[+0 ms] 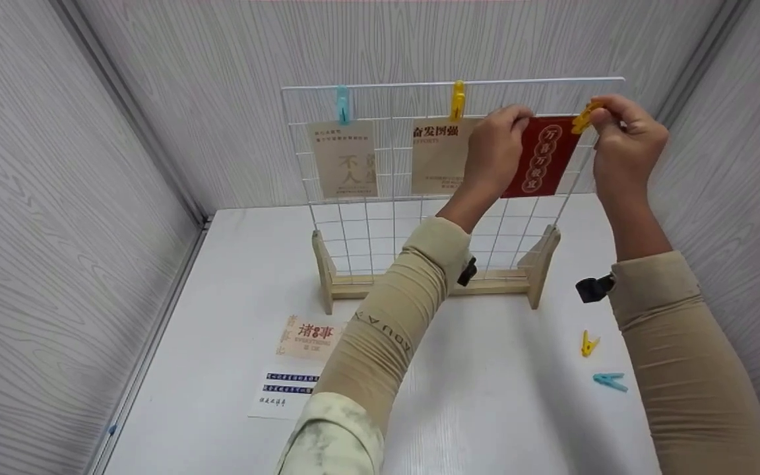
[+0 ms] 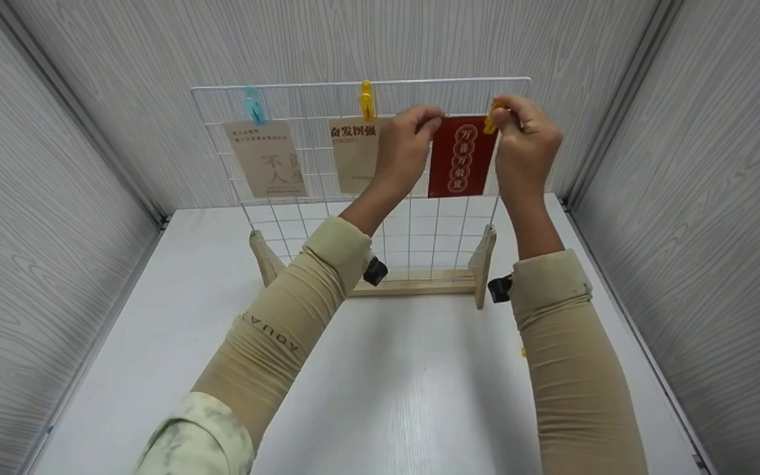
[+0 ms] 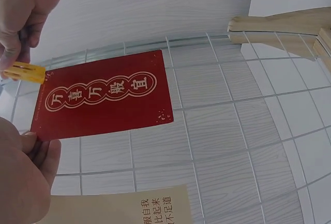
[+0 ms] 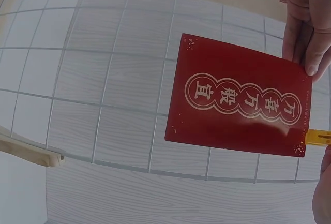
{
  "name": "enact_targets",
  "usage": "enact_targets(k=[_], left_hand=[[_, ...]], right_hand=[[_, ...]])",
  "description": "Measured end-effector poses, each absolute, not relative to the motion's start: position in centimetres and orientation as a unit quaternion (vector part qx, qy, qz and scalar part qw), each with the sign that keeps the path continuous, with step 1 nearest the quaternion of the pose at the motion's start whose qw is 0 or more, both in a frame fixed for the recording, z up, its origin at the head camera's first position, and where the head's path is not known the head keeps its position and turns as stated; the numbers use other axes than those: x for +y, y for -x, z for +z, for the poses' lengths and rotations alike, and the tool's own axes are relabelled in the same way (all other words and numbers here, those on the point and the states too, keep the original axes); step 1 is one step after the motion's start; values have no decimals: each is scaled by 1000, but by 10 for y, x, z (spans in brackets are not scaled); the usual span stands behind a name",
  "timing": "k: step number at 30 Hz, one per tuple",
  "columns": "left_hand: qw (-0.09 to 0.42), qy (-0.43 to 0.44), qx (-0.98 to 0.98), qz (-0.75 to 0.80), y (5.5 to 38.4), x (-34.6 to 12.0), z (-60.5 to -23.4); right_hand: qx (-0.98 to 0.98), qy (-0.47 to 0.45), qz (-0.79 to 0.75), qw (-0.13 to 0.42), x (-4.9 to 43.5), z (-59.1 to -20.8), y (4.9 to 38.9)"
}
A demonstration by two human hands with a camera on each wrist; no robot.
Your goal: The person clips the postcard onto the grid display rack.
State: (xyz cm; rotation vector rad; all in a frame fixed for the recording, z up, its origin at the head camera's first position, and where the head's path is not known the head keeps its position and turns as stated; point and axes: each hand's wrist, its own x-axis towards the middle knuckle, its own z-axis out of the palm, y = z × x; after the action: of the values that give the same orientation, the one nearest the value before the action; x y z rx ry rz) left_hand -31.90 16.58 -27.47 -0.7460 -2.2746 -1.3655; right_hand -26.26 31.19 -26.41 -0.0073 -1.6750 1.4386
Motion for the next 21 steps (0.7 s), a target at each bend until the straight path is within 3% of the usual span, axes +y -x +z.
enact_targets(k=[21], left_hand=[[238, 251, -831, -436, 324, 172, -278]], right_hand=[[-676, 3, 569, 469, 297, -250, 276]])
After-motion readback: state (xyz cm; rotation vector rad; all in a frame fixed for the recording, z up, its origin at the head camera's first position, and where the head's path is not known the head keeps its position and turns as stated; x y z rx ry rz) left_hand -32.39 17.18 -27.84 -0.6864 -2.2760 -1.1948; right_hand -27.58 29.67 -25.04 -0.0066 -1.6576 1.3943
